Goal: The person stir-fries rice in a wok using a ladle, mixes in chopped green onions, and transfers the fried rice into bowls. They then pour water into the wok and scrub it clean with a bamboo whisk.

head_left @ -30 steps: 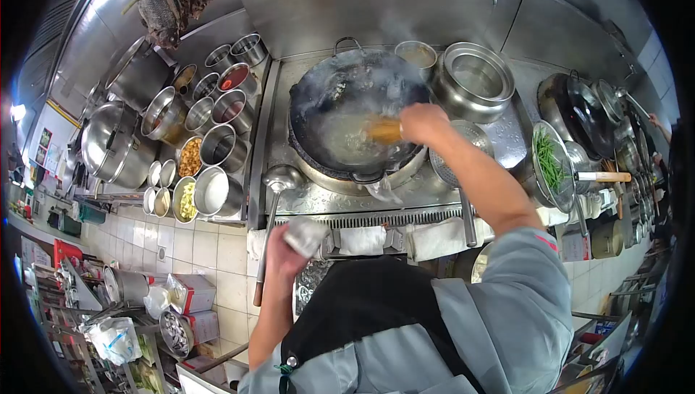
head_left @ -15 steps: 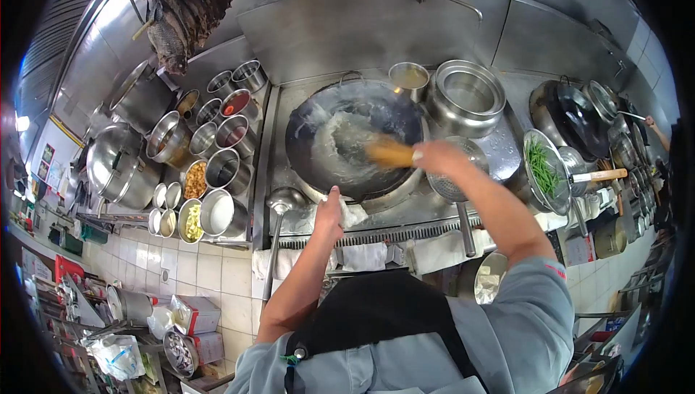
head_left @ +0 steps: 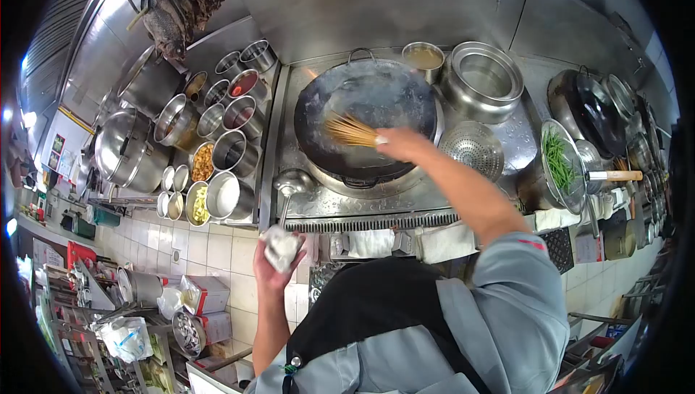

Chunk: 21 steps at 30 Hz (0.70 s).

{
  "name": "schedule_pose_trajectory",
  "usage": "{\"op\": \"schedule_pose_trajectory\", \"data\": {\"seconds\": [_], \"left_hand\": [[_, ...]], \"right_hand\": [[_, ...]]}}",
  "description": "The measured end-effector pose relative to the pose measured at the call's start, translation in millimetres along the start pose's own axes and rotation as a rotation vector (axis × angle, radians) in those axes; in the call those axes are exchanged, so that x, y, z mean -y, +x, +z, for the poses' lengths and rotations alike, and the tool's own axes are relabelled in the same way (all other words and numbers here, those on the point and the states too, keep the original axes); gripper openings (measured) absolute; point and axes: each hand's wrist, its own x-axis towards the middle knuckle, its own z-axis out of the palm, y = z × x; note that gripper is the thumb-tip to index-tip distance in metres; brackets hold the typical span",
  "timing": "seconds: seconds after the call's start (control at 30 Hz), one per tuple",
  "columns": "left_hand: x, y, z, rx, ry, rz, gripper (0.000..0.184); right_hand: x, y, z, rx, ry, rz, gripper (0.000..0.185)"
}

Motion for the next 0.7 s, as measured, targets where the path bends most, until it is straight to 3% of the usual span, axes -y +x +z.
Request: {"op": "schedule_pose_trajectory", "data": {"seconds": [0.03, 0.1, 0.2, 0.27, 0.33, 0.4, 0.53, 0.63, 0.7], "left_hand": [[-4, -18, -17, 0.086, -0.03, 0.019, 0.061], [-6, -37, -37, 0.119, -0.127, 0.021, 0.059], [-9, -21, -60, -0.056, 0.27, 0.025, 0.054], [-7, 10, -43, -0.072, 0.634, 0.097, 0.046], [-3, 35, -38, -0.198, 1.062, 0.184, 0.041], [6, 56, -28, -0.361, 1.569, 0.278, 0.044], [23, 81, -47, -0.675, 1.831, 0.363, 0.07], [23, 82, -49, -0.687, 1.841, 0.355, 0.073], [20, 88, -57, -0.686, 1.836, 0.339, 0.075]], "right_hand": [[-10, -8, -25, 0.056, -0.064, -0.022, 0.054], [-10, -6, -67, 0.099, -0.037, 0.151, 0.05], [-17, 60, -50, -0.041, 0.037, 0.159, 0.047], [12, 91, -18, -0.01, 0.097, 0.224, 0.047], [48, 81, 21, -0.134, 0.111, 0.259, 0.046], [58, 41, 33, -0.093, 0.08, 0.19, 0.048], [32, -2, 4, -0.093, -0.025, 0.065, 0.05], [-11, 42, -10, -0.236, -0.039, 0.192, 0.051], [-1, 81, 4, -0.186, 0.146, 0.246, 0.05]]}}
